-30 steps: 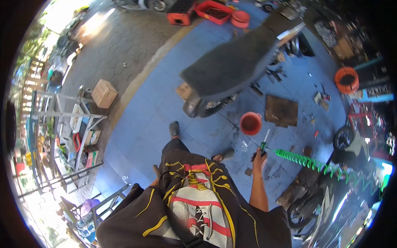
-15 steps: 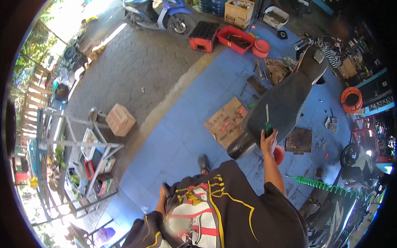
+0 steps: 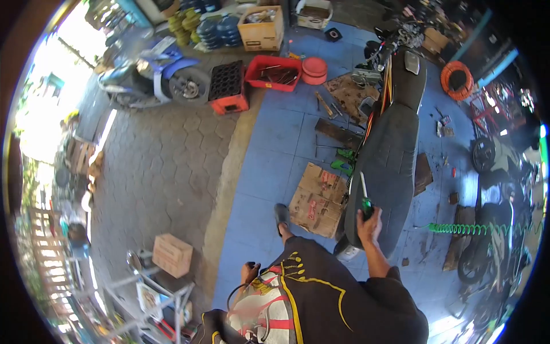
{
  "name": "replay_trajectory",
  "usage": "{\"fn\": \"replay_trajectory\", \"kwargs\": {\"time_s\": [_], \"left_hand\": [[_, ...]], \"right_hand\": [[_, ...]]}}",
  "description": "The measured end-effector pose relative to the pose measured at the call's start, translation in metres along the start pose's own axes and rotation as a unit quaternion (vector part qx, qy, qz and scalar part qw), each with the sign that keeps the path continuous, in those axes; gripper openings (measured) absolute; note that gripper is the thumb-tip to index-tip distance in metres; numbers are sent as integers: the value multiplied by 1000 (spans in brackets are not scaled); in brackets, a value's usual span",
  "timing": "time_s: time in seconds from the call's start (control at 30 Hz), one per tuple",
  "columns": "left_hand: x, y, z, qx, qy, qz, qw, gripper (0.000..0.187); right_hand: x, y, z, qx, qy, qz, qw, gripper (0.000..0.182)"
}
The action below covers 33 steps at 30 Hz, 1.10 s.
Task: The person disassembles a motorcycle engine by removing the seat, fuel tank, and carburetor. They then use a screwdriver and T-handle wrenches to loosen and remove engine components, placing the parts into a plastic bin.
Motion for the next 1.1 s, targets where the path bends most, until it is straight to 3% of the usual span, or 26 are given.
{"fn": "replay_trajectory", "kwargs": {"time_s": [0.1,0.27,0.37,0.43,0.53,0.57,0.6,0.67,0.7,0.77,0.83,0.9,0.97,1.03,1.1], "left_hand": [[-82,-74,77,56,-59,-42,996,49],[-197,-204,170,104,-161,-135,972,48],[-247,-300,201,134,-122,-189,965,47],[-270,-362,226,173,-9,-457,873,45],[-293,-412,298,240,-37,-480,843,44],[-306,-433,319,176,-31,-522,834,41],[-314,-444,352,173,-27,-521,835,41],[-317,-447,412,57,1,-495,867,34],[-341,-478,418,65,-31,-514,855,27],[-350,-493,471,68,-44,-502,861,23],[-350,-489,526,111,-81,-483,864,15],[-360,-495,559,80,-83,-474,873,12],[-369,-507,583,54,-83,-453,886,8],[-369,-511,606,51,-102,-419,901,9],[-373,-522,614,-43,-105,-315,942,12]], "right_hand": [[63,89,29,53,99,93,989,47],[162,250,80,-172,202,200,943,49],[222,335,110,-204,288,232,906,49],[268,380,124,-244,286,260,889,50],[323,433,154,-310,323,276,850,54],[340,452,168,-336,355,269,830,56],[358,463,189,-332,356,267,831,56],[391,471,222,-316,392,189,843,59],[399,476,247,-313,391,189,845,59],[420,466,300,-236,475,100,842,58],[449,420,349,-103,408,138,897,54],[478,347,390,68,354,74,930,50],[514,252,408,171,223,6,960,37],[565,141,400,365,240,71,897,31],[546,150,451,370,291,0,882,30]]}}
Point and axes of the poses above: each hand's wrist, its own z-axis towards the middle knuckle, its own x-axis out of the palm, y = z × x, the point moved 4 cm from there along z, towards the middle knuckle, and after that the axes turned 3 degrees about -y, right-handed, at the moved point
